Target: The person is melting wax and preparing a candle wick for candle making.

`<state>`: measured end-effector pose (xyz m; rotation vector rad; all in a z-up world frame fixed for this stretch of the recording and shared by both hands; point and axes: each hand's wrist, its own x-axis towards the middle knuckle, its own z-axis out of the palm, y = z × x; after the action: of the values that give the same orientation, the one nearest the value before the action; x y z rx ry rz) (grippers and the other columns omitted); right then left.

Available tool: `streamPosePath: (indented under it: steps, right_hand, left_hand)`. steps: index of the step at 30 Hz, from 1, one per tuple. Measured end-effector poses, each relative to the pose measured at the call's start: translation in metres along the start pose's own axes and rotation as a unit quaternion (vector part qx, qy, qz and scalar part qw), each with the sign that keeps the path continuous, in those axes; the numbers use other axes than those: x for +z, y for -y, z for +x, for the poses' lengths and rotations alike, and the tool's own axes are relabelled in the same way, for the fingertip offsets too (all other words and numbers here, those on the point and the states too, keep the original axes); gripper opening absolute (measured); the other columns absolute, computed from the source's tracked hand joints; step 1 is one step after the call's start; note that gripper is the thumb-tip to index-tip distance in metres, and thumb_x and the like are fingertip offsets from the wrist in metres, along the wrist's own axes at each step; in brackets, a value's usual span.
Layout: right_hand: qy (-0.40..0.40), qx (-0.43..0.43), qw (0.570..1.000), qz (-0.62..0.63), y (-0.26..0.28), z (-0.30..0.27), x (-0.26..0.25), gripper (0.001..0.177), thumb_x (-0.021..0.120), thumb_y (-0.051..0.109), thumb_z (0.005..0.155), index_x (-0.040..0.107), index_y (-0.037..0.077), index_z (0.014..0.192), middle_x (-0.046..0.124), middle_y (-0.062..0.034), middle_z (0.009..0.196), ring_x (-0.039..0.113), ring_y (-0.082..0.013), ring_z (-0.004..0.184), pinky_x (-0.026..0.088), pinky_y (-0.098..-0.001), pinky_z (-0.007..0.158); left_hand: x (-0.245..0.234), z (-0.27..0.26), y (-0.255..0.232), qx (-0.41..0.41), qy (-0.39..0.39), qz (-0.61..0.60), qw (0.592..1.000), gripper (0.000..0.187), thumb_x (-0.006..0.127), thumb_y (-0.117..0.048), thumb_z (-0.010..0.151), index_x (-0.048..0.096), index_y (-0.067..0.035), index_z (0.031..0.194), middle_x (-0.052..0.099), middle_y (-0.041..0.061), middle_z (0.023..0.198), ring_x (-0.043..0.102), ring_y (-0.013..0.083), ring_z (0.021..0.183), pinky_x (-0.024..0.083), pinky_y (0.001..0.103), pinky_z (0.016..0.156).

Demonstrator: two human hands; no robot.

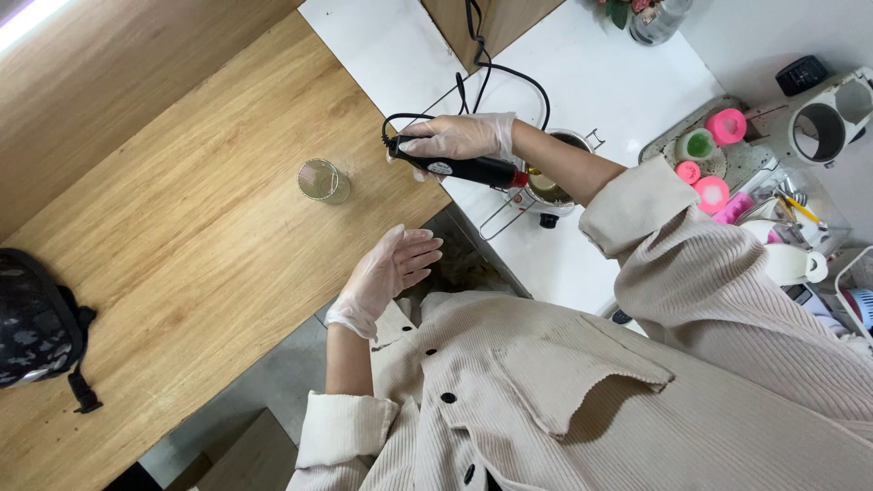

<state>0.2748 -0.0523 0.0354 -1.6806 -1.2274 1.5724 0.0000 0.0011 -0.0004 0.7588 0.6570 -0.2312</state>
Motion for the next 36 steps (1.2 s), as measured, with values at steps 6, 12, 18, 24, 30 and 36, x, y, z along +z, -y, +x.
streamPosePath:
  steps: [6,12,18,24,30,36]
  right_hand:
    - [0.019,-0.026,0.999,0.011,-0.005,0.002,0.003,0.069,0.049,0.065,0.096,0.060,0.006,0.130,0.070,-0.0016,0.085,0.066,-0.0092,0.072,0.057,-0.0273,0.067]
    - [0.020,0.010,0.999,0.042,0.004,-0.005,0.007,0.066,0.052,0.060,0.095,0.057,0.011,0.139,0.070,-0.0018,0.081,0.063,-0.0109,0.068,0.054,-0.0284,0.065]
    - [0.031,0.009,0.999,0.013,0.015,-0.008,0.013,0.060,0.048,0.057,0.097,0.062,0.014,0.137,0.069,0.0000,0.078,0.065,-0.0098,0.068,0.056,-0.0272,0.067]
    - [0.065,0.016,0.998,0.019,0.010,-0.002,0.012,0.056,0.051,0.053,0.099,0.060,0.013,0.136,0.068,-0.0006,0.081,0.064,-0.0118,0.074,0.056,-0.0302,0.071]
    - [0.073,-0.003,0.997,-0.025,0.020,-0.005,0.011,0.055,0.049,0.054,0.100,0.063,0.015,0.137,0.066,0.0005,0.077,0.062,-0.0105,0.071,0.053,-0.0287,0.070]
    - [0.021,0.013,0.999,-0.043,0.026,-0.010,0.006,0.055,0.051,0.057,0.097,0.066,0.020,0.134,0.070,0.0024,0.079,0.063,-0.0087,0.068,0.054,-0.0263,0.068]
  left_hand:
    - [0.004,0.000,-0.005,0.009,0.009,0.002,1.000,0.060,0.049,-0.054,0.097,0.062,-0.007,0.131,0.067,0.013,0.135,0.064,0.0238,0.125,0.049,0.038,0.104]
    - [0.004,0.008,-0.002,0.007,0.011,0.008,1.000,0.060,0.048,-0.055,0.097,0.062,-0.007,0.131,0.068,0.014,0.134,0.064,0.0244,0.123,0.051,0.039,0.102]
    - [0.003,0.010,-0.002,-0.003,0.018,0.002,1.000,0.059,0.049,-0.054,0.098,0.062,-0.007,0.131,0.068,0.013,0.135,0.064,0.0239,0.124,0.050,0.039,0.103]
    - [0.002,0.008,-0.001,-0.008,0.015,0.012,1.000,0.061,0.049,-0.056,0.097,0.062,-0.007,0.131,0.068,0.013,0.135,0.064,0.0236,0.125,0.049,0.039,0.104]
    - [0.005,0.004,-0.002,-0.009,0.024,0.012,1.000,0.061,0.050,-0.057,0.096,0.062,-0.008,0.131,0.067,0.012,0.136,0.063,0.0236,0.126,0.049,0.039,0.104]
    - [0.008,0.006,-0.005,-0.006,0.026,0.025,0.999,0.061,0.049,-0.056,0.097,0.062,-0.006,0.132,0.068,0.013,0.134,0.064,0.0239,0.124,0.050,0.039,0.103]
